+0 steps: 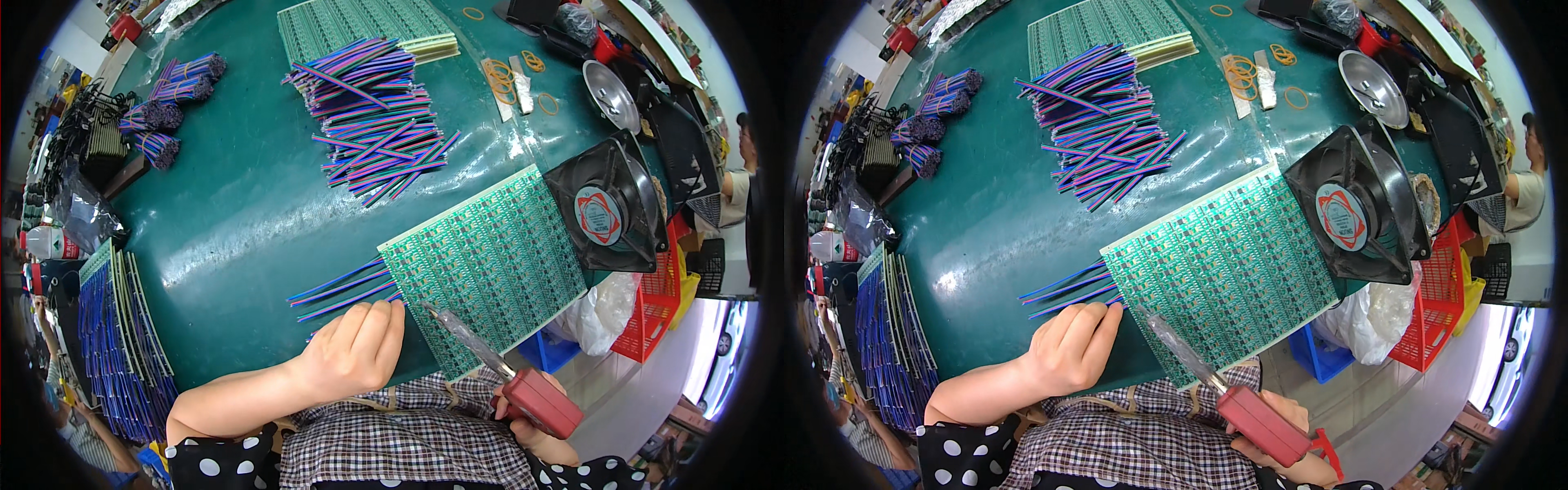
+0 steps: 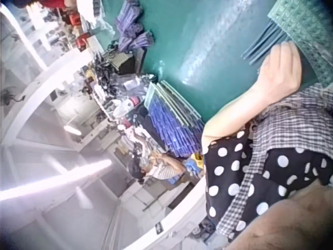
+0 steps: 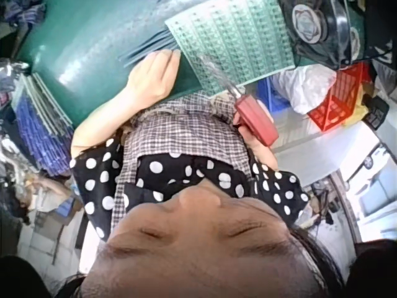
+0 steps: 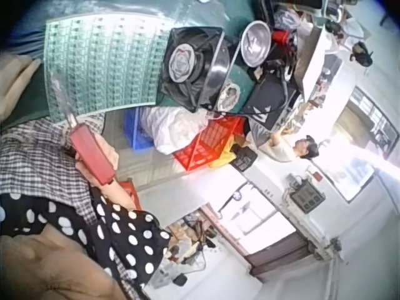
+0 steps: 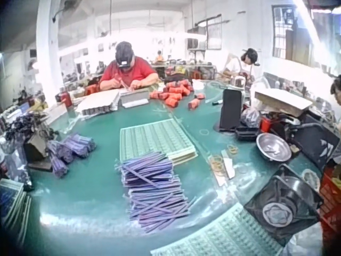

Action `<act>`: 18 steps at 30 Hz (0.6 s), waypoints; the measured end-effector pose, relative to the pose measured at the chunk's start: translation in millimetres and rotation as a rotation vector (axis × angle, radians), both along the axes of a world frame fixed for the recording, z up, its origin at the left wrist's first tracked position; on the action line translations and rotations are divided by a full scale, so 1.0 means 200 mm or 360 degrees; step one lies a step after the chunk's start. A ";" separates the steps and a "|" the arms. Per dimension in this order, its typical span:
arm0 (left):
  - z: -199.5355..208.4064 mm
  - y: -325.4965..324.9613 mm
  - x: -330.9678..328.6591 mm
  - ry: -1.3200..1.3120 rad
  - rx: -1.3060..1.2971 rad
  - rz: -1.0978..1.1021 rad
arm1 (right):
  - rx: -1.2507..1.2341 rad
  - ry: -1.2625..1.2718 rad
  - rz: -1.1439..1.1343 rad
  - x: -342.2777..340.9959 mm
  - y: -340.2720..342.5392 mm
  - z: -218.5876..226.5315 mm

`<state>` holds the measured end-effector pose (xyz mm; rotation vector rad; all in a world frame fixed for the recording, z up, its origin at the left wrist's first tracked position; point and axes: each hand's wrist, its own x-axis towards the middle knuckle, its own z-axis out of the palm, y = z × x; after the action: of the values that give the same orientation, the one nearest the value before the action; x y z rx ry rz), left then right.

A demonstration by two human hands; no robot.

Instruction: The person attaches ribbon cables to a circuit board and solders them in place using a soldering iron.

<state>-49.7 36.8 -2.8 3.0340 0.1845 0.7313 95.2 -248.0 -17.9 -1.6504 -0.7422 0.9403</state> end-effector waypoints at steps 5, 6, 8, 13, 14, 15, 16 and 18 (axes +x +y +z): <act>-0.01 0.01 0.00 0.0005 0.0114 -0.0033 | 0.0055 -0.0245 0.0108 0.02 -0.02 -0.05; -0.01 0.01 0.00 0.0006 0.0112 -0.0033 | 0.0020 -0.0210 0.0030 0.00 -0.01 -0.05; 0.00 0.01 0.01 0.0014 0.0137 -0.0017 | -0.0016 -0.0174 -0.0047 -0.01 -0.01 -0.05; -0.01 0.02 0.01 0.0029 0.0232 -0.0066 | -0.0120 -0.0247 0.0005 -0.01 -0.02 -0.06; -0.01 0.02 0.01 0.0017 0.0232 -0.0068 | -0.0120 -0.0247 0.0004 -0.01 -0.02 -0.05; -0.01 0.02 0.01 0.0018 0.0233 -0.0067 | -0.0151 -0.0280 0.0002 -0.01 0.00 -0.05; -0.01 0.02 0.01 0.0026 0.0244 -0.0060 | -0.0183 -0.0312 0.0000 -0.01 0.01 -0.04; 0.00 0.02 0.01 0.0034 0.0254 -0.0055 | -0.0160 -0.0319 0.0061 0.01 0.04 -0.03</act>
<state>-48.5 40.5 -3.4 3.1875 0.0770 0.7465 96.4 -240.8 -23.2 -1.8436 -0.8761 0.8588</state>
